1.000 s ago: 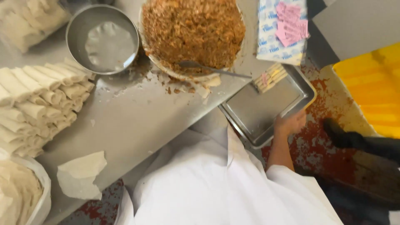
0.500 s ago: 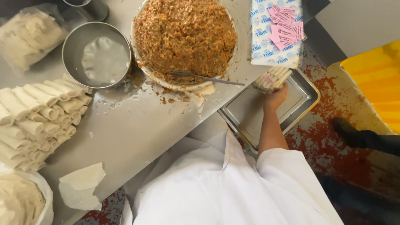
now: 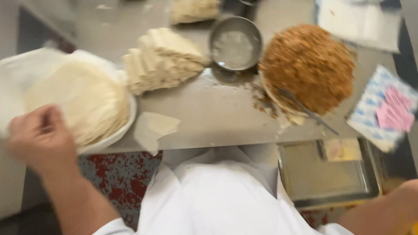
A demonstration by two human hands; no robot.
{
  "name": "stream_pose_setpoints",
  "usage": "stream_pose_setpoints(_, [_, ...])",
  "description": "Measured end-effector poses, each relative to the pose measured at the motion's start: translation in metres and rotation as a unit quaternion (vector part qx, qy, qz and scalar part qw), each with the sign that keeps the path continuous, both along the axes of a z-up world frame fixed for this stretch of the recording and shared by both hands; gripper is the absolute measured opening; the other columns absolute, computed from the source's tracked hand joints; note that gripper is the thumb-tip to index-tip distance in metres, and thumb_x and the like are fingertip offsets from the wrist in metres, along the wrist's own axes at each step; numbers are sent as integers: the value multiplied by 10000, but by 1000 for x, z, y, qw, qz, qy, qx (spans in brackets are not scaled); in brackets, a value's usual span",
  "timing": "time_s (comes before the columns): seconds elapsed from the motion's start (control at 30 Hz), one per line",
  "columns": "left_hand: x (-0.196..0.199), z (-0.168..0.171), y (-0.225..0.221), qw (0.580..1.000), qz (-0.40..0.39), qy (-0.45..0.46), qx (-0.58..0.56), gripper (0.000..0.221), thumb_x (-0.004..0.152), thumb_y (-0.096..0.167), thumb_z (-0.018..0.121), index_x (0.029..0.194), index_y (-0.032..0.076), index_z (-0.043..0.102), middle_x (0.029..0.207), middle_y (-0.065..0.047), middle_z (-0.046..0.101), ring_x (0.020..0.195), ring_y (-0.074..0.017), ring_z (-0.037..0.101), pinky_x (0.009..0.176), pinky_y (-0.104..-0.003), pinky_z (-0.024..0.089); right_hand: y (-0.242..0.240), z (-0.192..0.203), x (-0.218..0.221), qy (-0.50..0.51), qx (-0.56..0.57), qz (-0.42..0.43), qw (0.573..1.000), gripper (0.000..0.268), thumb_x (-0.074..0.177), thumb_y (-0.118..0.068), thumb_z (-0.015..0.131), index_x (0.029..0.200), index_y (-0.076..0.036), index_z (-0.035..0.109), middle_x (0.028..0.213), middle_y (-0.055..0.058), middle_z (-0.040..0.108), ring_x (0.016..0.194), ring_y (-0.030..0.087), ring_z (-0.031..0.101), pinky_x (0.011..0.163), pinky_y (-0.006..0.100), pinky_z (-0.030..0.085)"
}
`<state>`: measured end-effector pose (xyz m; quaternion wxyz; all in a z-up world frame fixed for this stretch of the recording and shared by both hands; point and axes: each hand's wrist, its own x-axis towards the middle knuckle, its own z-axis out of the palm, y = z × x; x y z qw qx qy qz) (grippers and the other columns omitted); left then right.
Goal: The person places several white food rolls into a small plastic bag, seals the bag with a pink sticker, and places the bag onto a metal tray.
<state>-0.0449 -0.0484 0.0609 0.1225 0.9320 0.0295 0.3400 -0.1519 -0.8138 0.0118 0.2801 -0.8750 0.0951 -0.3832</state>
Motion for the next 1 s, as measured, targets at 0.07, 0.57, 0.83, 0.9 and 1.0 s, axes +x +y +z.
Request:
stream_pose_setpoints(0.07, [-4, 19, -22, 998, -7, -41, 43, 33, 1117, -21, 844, 1134, -34, 869, 1031, -170, 775, 920, -340, 669, 796, -445, 511, 79, 64, 49, -21, -13, 158, 987, 175, 1002, 0, 601, 1149, 38, 687, 1106, 180, 734, 998, 298, 709, 945, 400, 563])
stream_pose_setpoints(0.57, [10, 1, -79, 936, -113, -53, -329, 79, 878, 133, 839, 857, 135, 764, 681, -19, 674, 624, -182, 672, 601, -275, 550, 513, 25, 173, 226, 525, 506, 646, 375, 842, -24, 851, 1174, 81, 712, 965, 216, 760, 843, 237, 740, 764, 428, 663])
stream_pose_setpoints(0.83, [-16, -35, -116, 920, -253, 41, -296, 143, 849, 247, 825, 910, 155, 734, 768, -8, 693, 738, -189, 701, 679, -304, 592, 452, -34, 134, 241, 599, 406, 647, 78, 860, 104, 755, 892, 145, 697, 714, 225, 722, 582, 299, 749, 549, 461, 661])
stream_pose_setpoints(0.9, [-18, -54, -132, 913, -290, 75, -276, 157, 878, 267, 803, 929, 147, 716, 798, -32, 683, 780, -229, 705, 716, -337, 585, 430, -51, 124, 255, 608, 374, 652, 94, 855, 100, 768, 910, 140, 703, 709, 240, 718, 575, 315, 750, 534, 464, 663])
stream_pose_setpoints(1.0, [-17, -75, -156, 899, -350, 146, -218, 211, 912, 299, 773, 983, 117, 696, 897, -110, 682, 901, -326, 700, 809, -417, 568, 401, -79, 101, 260, 621, 325, 664, 128, 848, 89, 787, 940, 133, 709, 719, 258, 721, 578, 328, 753, 519, 462, 669])
